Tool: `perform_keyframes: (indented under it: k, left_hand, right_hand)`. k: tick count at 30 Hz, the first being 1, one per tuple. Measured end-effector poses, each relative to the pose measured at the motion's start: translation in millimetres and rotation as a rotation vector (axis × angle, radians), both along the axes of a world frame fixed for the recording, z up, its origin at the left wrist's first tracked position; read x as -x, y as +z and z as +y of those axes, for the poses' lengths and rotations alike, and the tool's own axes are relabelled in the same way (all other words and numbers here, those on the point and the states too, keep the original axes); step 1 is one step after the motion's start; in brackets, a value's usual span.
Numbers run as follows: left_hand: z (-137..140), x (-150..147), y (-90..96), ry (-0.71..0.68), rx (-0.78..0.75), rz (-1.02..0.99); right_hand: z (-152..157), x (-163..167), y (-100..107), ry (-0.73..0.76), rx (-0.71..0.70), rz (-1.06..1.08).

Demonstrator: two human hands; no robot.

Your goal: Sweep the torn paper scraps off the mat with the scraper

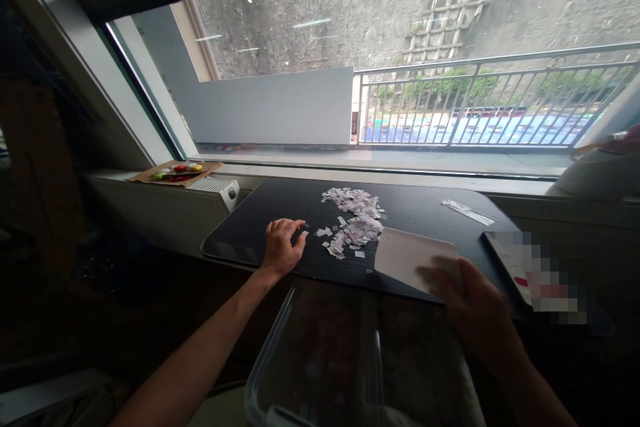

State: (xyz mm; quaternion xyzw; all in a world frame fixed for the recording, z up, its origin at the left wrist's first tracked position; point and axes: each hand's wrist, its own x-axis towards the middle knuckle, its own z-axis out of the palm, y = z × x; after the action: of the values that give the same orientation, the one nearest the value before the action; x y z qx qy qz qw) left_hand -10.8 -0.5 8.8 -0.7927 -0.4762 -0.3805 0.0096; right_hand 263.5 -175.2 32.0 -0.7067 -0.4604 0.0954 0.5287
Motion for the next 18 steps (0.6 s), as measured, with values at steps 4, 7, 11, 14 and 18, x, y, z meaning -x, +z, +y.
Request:
perform_keyframes:
  k: [4,7,11,14,18]
  left_hand:
    - [-2.5,-0.9,-1.4,0.006,-0.018,-0.030]
    - [-3.0,-1.1,-0.9,0.008,-0.008,-0.046]
    - [-2.4,-1.2,-1.7,0.013,0.008,-0.070]
    - [-2.1,-1.2,-2.4,0.004,0.014,-0.075]
    - [-2.2,-1.3,-2.8,0.008,0.017,-0.082]
  right_hand:
    - [-4.4,11.1,0.3,0.038,-0.018,0.163]
    - [-2.5,8.7,-7.6,0.055,-0.021,0.249]
    - [0.5,4.0,-20.7,0.149,0.010,0.297]
    - [1.7,5.4,-20.7,0.149,0.003,0.294]
    - [-2.3,8.3,-17.7,0.162,0.031,0.290]
